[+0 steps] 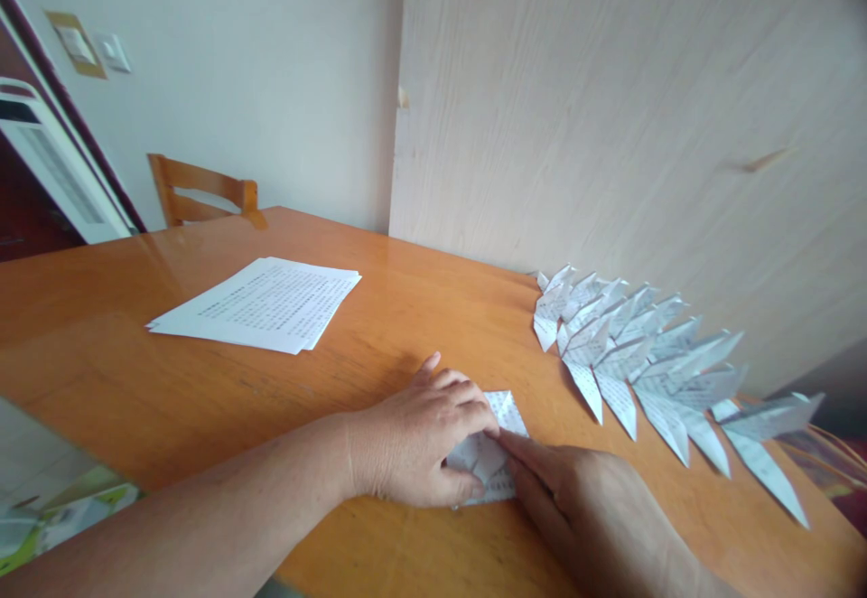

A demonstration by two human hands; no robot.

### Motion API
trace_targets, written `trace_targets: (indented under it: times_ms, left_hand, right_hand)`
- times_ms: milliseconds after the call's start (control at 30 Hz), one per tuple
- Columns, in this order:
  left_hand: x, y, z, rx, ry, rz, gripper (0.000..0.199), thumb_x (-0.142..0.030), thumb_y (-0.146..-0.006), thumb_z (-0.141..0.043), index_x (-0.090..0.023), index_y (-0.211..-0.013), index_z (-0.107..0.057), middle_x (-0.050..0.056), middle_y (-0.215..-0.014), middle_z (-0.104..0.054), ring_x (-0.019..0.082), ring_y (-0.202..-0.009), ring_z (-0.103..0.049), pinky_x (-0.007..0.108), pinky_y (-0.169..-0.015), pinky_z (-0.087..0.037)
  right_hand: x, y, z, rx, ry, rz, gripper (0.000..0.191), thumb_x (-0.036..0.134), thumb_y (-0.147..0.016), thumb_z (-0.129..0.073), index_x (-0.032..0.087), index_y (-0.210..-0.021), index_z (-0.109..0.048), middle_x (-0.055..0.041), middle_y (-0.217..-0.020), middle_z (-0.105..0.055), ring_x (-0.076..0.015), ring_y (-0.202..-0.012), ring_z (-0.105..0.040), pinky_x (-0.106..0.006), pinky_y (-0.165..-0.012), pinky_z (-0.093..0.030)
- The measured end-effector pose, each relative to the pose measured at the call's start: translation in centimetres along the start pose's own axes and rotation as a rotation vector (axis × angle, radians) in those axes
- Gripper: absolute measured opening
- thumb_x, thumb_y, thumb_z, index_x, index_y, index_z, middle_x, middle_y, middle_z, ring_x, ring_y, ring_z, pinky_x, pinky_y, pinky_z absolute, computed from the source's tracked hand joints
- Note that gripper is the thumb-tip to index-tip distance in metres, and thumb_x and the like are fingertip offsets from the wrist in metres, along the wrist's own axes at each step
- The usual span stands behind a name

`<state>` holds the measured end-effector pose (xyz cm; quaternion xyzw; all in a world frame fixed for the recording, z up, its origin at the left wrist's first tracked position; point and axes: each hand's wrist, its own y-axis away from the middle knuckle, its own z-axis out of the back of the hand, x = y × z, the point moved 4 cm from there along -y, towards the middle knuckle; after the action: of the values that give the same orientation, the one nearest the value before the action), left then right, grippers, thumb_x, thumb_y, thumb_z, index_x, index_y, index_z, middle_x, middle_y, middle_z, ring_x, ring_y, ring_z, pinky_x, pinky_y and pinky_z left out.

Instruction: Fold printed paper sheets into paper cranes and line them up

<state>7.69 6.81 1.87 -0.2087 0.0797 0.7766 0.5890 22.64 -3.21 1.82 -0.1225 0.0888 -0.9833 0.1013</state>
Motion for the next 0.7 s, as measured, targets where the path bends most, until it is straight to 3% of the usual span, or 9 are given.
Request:
trace_targets:
  times_ms: [167,367,533,700]
  left_hand:
    - [-0.09,0.06,-0.1,0.012,0.022,-0.005,0.054,-0.039,-0.078,-0.074,-0.028,-0.126,-0.052,0.008,-0.13,-0.058,0.033,-0.129,-0.047,0.068,-0.115,-0.011]
    - [0.01,0.15,-0.32,0.059,0.02,0.016,0.073,-0.033,-0.079,-0.073,-0.032,-0.143,-0.037,0.009,-0.148,-0.049,0.036,-0.147,-0.026,0.073,-0.113,-0.006]
    - [0.18,0.15,-0.28,0.113,0.023,0.05,0.074,-0.039,-0.081,-0.07,-0.032,-0.146,-0.034,0.008,-0.152,-0.045,0.037,-0.149,-0.019,0.073,-0.114,-0.003]
    - [0.31,0.09,-0.29,0.133,-0.01,0.072,0.074,-0.043,-0.082,-0.068,-0.031,-0.147,-0.033,0.008,-0.153,-0.044,0.037,-0.15,-0.015,0.072,-0.114,-0.001]
  right_hand:
    - [-0.08,-0.01,0.06,0.019,0.022,-0.021,0.029,0.025,-0.097,-0.044,0.029,-0.104,-0.071,0.0004,-0.07,-0.075,-0.0166,-0.056,-0.069,-0.022,-0.05,-0.042]
    - [-0.17,0.09,0.08,0.008,0.034,-0.042,0.027,0.024,-0.096,-0.047,0.029,-0.104,-0.071,0.0013,-0.069,-0.075,-0.0161,-0.056,-0.069,-0.022,-0.052,-0.043]
    - [-0.23,0.04,0.16,0.016,0.017,-0.04,0.029,0.023,-0.096,-0.046,0.029,-0.108,-0.071,0.0006,-0.072,-0.076,-0.0167,-0.059,-0.071,-0.022,-0.054,-0.045]
    - [-0.23,0.17,0.7,-0.055,0.045,0.008,0.028,0.027,-0.094,-0.049,0.031,-0.109,-0.073,0.0021,-0.066,-0.074,-0.0157,-0.053,-0.068,-0.022,-0.049,-0.043]
